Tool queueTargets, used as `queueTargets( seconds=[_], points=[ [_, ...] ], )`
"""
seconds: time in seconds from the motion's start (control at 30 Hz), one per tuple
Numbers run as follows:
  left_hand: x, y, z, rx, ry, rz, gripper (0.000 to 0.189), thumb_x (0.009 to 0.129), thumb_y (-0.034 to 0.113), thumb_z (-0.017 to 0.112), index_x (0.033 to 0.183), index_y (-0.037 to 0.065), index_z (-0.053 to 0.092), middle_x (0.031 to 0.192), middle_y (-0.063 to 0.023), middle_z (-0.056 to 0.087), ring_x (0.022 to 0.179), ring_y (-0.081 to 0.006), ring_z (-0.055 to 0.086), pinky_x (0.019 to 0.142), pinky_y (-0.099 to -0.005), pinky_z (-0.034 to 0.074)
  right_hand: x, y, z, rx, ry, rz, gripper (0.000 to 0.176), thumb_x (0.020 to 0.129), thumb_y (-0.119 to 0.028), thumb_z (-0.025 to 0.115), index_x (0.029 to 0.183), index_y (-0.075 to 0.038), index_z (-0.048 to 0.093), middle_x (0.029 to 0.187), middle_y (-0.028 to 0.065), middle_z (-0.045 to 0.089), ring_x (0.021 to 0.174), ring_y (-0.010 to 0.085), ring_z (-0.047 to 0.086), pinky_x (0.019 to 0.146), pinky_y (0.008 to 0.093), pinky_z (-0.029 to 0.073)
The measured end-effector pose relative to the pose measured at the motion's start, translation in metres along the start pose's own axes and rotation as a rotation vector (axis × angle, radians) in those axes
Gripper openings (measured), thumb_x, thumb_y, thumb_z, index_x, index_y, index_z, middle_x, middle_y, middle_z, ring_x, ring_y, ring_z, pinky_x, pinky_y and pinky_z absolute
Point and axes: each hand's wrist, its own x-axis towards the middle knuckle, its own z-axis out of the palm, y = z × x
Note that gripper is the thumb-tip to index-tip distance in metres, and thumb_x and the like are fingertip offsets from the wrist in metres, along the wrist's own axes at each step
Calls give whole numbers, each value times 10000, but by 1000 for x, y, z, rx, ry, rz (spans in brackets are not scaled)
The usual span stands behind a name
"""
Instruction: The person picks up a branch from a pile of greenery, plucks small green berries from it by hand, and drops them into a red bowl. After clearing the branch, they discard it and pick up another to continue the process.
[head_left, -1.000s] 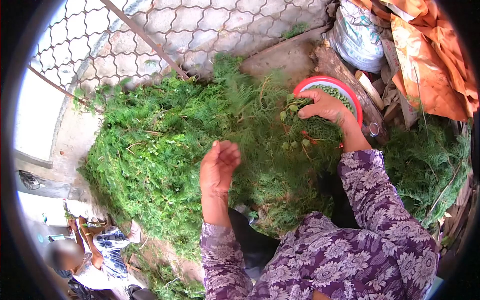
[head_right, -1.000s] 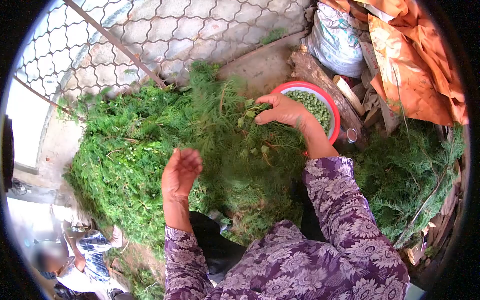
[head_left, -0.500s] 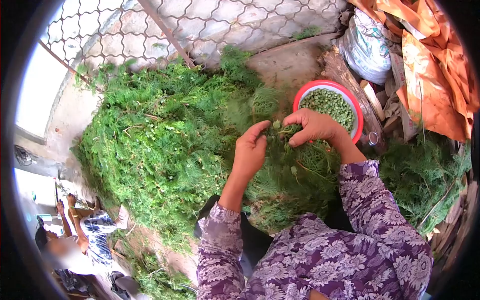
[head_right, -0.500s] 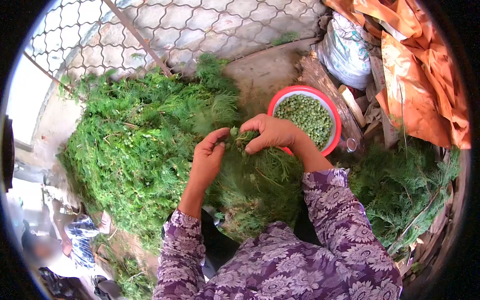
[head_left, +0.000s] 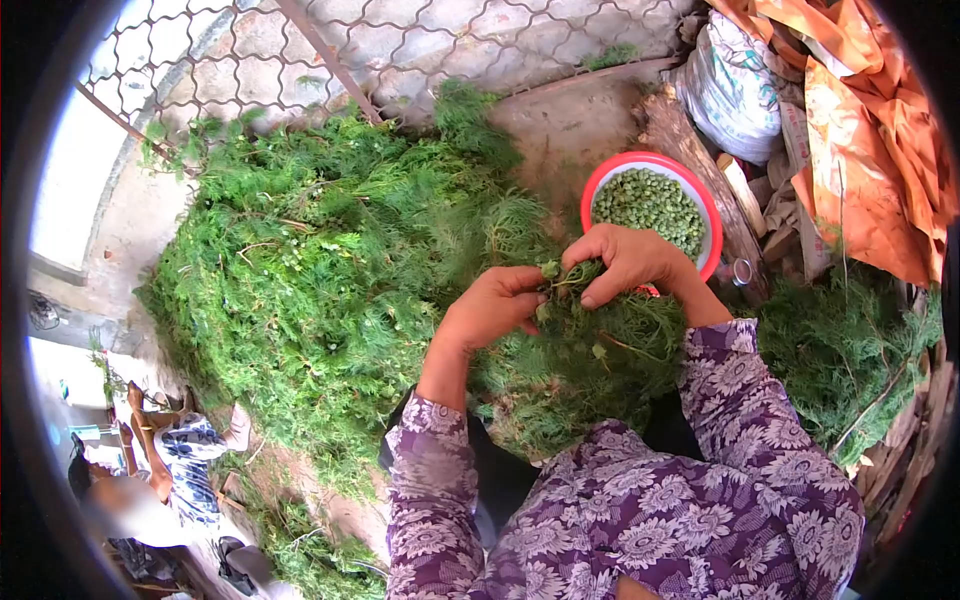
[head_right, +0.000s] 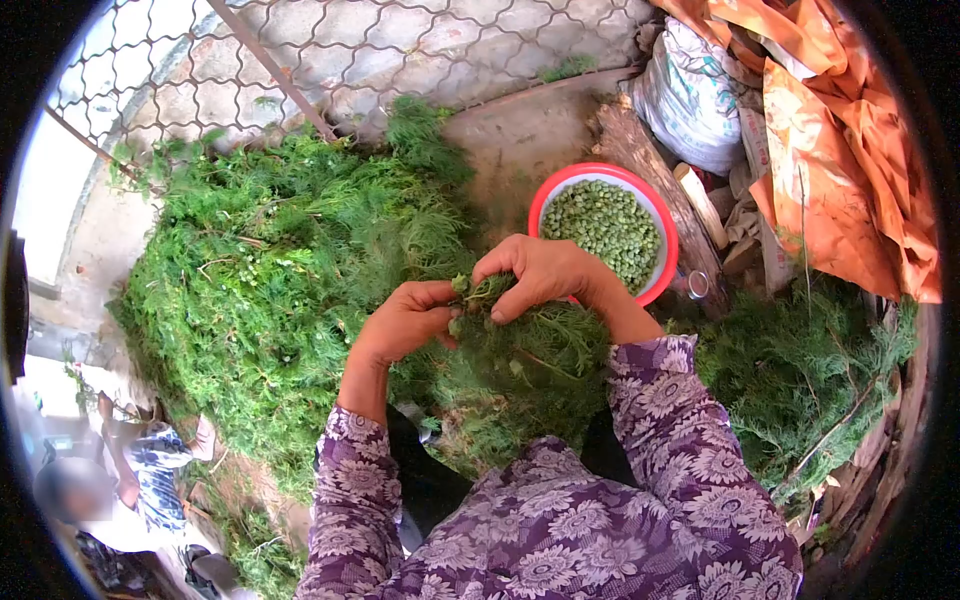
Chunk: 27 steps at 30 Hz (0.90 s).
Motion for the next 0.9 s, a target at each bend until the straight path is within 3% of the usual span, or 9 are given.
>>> queueTargets(
  seconds=[0.23,0.33,0.4,0.43,0.5,0.6,0.7,0.8,0.9],
  points=[
    [-1,-4,4,-15,87,11,208,818,70,537,1005,-1,591,771,9,584,659,-70,547,547,-209,457,-2,4,-8,-27,48,14,284,635,-78,690,885,13,589,737,-16,571,684,38,501,594,217,401],
    [-1,-9,3,170,202,7,193,819,82,545,977,-14,601,726,24,590,646,-58,541,538,-210,428,0,10,-9,-122,89,31,303,642,-71,683,923,6,599,775,-12,583,700,41,508,605,212,405],
    [-1,-12,4,279,290,35,186,799,104,561,928,-21,607,688,-29,616,609,-103,549,547,-253,423,-4,2,-11,-84,293,-15,326,659,-83,683,962,7,603,803,-12,585,710,48,514,607,208,408],
    [0,-16,4,278,292,34,186,799,104,561,928,-21,607,688,-29,616,609,-103,549,547,-253,423,-4,4,-12,-84,291,-16,326,659,-83,683,962,7,603,803,-12,585,710,48,514,607,208,408],
    [2,-24,5,476,346,157,199,772,133,576,900,-16,605,687,-113,606,587,-183,559,576,-297,435,-2,10,-16,182,449,-71,335,673,-97,685,980,10,602,826,-7,592,719,57,530,613,206,417],
    [5,-28,8,486,388,117,198,753,144,576,882,-4,608,693,-172,574,603,-250,567,598,-321,440,1,10,-13,43,332,-12,335,691,-145,691,971,13,598,832,15,605,746,69,539,651,219,432],
    [5,-24,8,501,370,127,197,760,141,567,889,-2,608,691,-173,583,627,-260,583,609,-321,447,5,6,-5,-102,233,69,348,691,-171,695,967,16,596,810,20,601,754,75,530,664,236,435],
    [3,-25,7,474,401,113,200,762,144,563,896,3,610,695,-176,586,649,-272,593,618,-327,450,8,5,-1,-163,293,21,325,699,-146,704,962,11,593,737,-3,580,689,53,524,622,201,427],
    [5,-28,4,440,421,119,206,765,147,559,907,6,610,703,-173,591,657,-262,599,622,-327,451,10,13,-2,35,466,-103,302,710,-136,695,950,14,591,772,-17,574,701,40,514,615,200,422]
  ],
)
